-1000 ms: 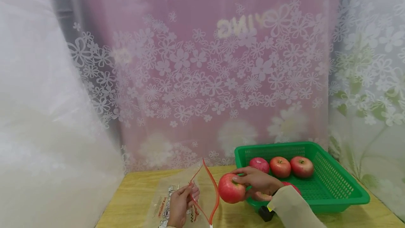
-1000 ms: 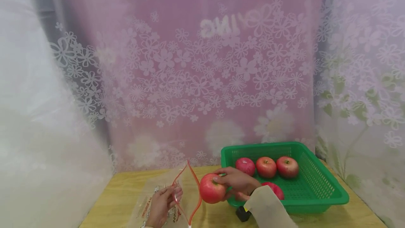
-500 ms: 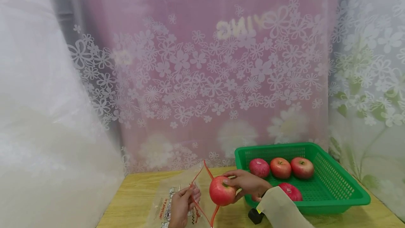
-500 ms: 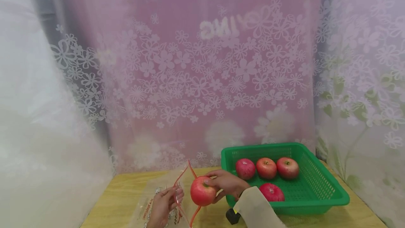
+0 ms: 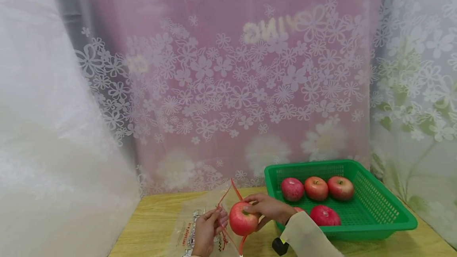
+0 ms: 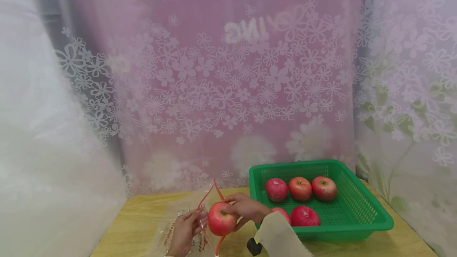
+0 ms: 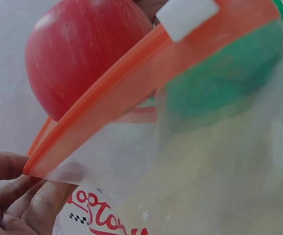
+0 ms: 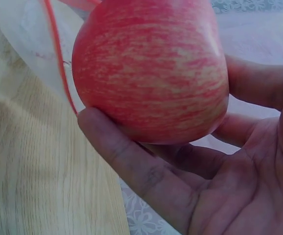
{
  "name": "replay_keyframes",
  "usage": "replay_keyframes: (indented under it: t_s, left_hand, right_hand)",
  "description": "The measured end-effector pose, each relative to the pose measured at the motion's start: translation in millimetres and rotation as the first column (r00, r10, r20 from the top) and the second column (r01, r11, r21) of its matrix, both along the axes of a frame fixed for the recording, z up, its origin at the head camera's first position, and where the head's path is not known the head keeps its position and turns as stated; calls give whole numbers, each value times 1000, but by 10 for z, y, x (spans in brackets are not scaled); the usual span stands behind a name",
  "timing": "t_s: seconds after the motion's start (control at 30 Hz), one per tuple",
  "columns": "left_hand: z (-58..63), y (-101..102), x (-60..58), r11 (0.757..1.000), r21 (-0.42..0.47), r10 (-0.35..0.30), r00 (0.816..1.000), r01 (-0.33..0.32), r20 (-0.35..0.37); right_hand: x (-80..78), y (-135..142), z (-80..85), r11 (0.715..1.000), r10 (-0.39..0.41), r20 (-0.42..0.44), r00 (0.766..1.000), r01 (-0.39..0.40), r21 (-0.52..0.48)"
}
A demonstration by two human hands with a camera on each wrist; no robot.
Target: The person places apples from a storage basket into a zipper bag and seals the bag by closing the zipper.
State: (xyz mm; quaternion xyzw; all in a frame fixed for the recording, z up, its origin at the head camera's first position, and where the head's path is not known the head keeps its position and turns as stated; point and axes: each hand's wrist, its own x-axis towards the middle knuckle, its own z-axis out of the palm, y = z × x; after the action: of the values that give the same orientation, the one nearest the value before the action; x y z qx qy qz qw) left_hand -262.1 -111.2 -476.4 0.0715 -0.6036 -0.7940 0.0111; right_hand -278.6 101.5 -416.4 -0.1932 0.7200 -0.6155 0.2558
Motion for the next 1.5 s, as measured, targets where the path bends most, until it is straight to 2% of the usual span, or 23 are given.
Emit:
replay_keyframes:
  t_s: [0.4, 0.73, 1.23, 1.5]
  left_hand:
    - [-33, 27, 8, 1000, 3, -12, 1000, 12, -7]
    - [-11, 45, -5, 999, -11, -35, 999, 35, -23]
    - [32, 59, -16, 1000, 4, -12, 999, 12, -46]
    - [9, 46, -21, 1000, 8, 8, 999, -8, -51]
  right_hand:
    - [10, -94, -83, 993, -21, -59, 998, 28, 115]
    - [39, -145, -43, 974, -43, -119, 992, 68, 215]
    - [-10, -188, -107, 963, -38, -143, 989, 75, 258]
    - [-17, -216, -132, 964, -42, -165, 985, 84, 254]
